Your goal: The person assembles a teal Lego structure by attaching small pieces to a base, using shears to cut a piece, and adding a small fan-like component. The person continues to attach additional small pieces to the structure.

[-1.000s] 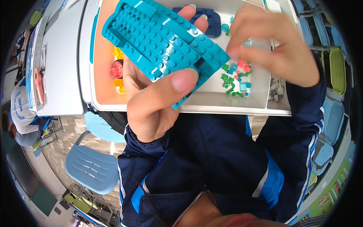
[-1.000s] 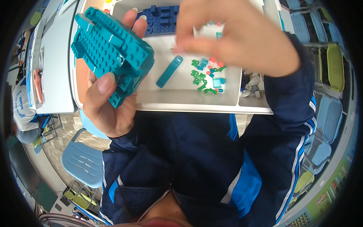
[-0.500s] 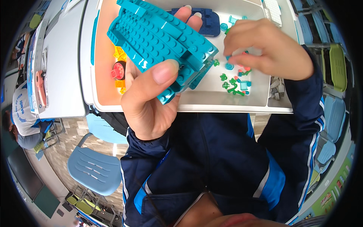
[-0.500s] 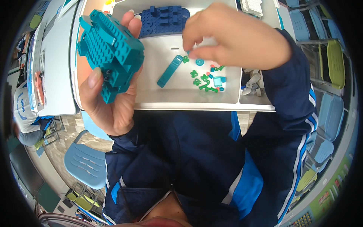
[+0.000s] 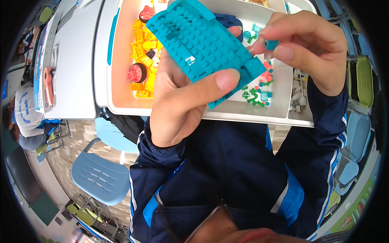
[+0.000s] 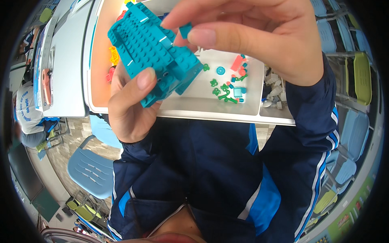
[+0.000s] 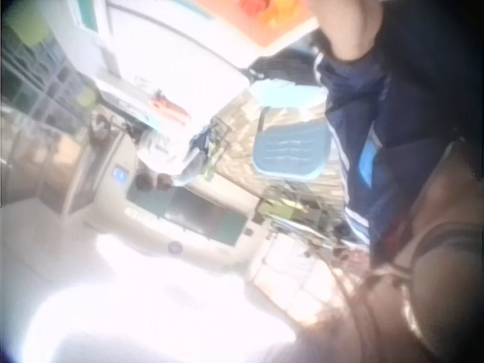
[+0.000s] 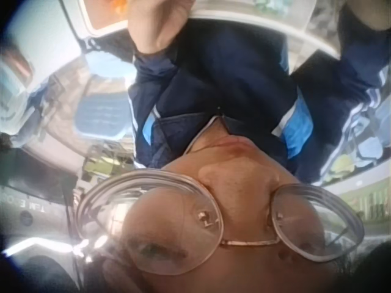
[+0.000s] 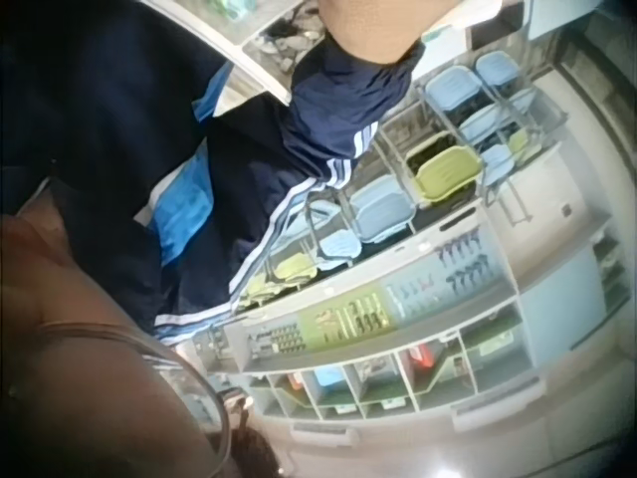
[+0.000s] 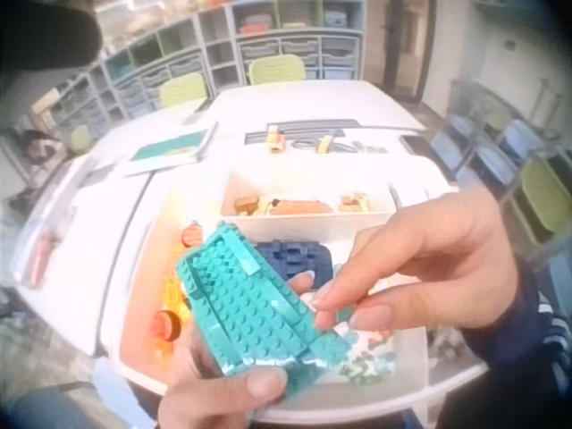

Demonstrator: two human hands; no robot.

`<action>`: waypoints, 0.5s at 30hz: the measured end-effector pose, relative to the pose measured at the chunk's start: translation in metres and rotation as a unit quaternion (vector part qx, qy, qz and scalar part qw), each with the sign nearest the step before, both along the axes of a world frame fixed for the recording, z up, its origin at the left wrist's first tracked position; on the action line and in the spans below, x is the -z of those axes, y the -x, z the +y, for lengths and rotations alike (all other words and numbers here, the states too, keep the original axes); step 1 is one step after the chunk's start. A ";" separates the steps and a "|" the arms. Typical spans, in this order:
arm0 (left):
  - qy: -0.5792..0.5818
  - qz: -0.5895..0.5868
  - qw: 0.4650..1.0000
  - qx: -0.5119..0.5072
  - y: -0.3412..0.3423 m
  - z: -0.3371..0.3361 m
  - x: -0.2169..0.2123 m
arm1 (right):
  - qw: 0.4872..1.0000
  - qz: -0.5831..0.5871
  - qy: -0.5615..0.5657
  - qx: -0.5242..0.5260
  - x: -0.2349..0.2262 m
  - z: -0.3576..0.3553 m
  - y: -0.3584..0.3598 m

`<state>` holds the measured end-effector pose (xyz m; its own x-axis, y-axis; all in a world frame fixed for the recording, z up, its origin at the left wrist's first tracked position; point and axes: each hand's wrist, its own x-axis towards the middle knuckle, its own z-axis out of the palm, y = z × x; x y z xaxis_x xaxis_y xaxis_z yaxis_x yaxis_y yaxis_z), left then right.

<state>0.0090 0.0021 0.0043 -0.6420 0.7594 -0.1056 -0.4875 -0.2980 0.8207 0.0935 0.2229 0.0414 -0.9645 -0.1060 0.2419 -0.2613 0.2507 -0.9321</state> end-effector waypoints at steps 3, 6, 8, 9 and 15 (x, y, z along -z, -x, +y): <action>-0.020 -0.037 0.999 -0.007 -0.001 -0.001 -0.004 | 0.999 -0.026 0.020 0.015 -0.003 -0.006 0.000; -0.035 -0.057 0.998 0.009 0.001 -0.002 -0.006 | 1.000 0.009 0.013 -0.024 0.007 0.003 0.004; -0.030 -0.053 0.998 0.011 0.003 -0.002 -0.005 | 0.996 0.075 -0.019 -0.055 0.010 0.001 0.012; -0.023 -0.046 0.999 0.003 0.002 -0.002 -0.003 | 0.997 0.054 -0.014 -0.047 0.010 0.001 0.012; -0.018 -0.041 0.999 -0.005 0.001 0.000 -0.002 | 0.998 0.041 -0.019 -0.042 0.013 -0.002 0.012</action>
<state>0.0075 0.0020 0.0059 -0.6405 0.7567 -0.1308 -0.5493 -0.3324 0.7667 0.0818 0.2212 0.0284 -0.9290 -0.1958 0.3140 -0.3579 0.2599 -0.8969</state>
